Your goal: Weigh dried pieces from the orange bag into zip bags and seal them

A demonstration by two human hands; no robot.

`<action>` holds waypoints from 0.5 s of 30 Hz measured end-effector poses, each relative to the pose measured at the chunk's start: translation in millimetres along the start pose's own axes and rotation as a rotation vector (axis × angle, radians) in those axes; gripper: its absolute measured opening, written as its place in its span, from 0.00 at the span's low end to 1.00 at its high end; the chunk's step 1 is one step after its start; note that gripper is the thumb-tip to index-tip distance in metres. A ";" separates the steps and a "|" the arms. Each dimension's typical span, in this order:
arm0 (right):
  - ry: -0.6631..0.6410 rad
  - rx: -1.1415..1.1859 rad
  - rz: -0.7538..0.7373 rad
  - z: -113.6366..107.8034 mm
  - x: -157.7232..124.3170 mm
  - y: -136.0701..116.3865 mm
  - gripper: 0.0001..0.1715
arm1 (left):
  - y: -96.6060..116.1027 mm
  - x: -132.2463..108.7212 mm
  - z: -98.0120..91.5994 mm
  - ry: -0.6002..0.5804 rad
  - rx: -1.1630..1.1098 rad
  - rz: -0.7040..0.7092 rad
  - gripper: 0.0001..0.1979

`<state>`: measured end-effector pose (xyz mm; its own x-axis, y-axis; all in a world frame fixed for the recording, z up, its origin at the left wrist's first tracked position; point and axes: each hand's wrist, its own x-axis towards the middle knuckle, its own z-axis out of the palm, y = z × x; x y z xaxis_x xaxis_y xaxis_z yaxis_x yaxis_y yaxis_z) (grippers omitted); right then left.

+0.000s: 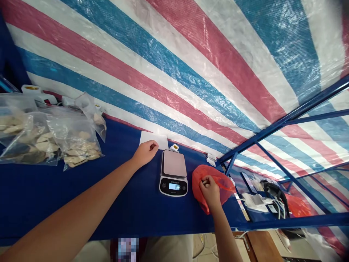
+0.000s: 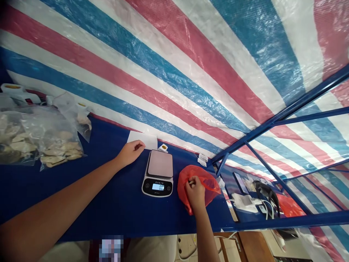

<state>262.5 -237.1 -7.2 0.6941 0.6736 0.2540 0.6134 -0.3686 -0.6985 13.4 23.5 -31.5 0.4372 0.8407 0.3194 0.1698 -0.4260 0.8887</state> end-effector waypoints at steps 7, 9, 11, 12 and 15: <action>-0.002 0.410 0.180 -29.1 6.7 -30.5 0.21 | -1.6 2.1 1.4 -0.017 -0.026 -0.023 0.09; -0.028 0.559 0.273 -37.7 0.7 -35.1 0.22 | -1.6 2.6 1.8 -0.017 -0.029 -0.033 0.09; -0.075 0.573 0.302 -43.4 -8.8 -32.1 0.23 | -1.4 2.5 2.2 -0.014 -0.026 -0.036 0.09; -0.109 0.525 0.295 -45.8 -14.2 -27.0 0.23 | -1.1 2.2 2.3 -0.011 -0.024 -0.038 0.08; -0.171 0.228 0.245 -55.0 -26.4 2.6 0.24 | 0.7 0.4 1.8 -0.010 -0.029 -0.041 0.08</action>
<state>266.5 -291.0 21.0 0.7251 0.6875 -0.0405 0.3241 -0.3925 -0.8608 15.3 23.0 -31.3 0.4392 0.8537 0.2799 0.1615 -0.3815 0.9101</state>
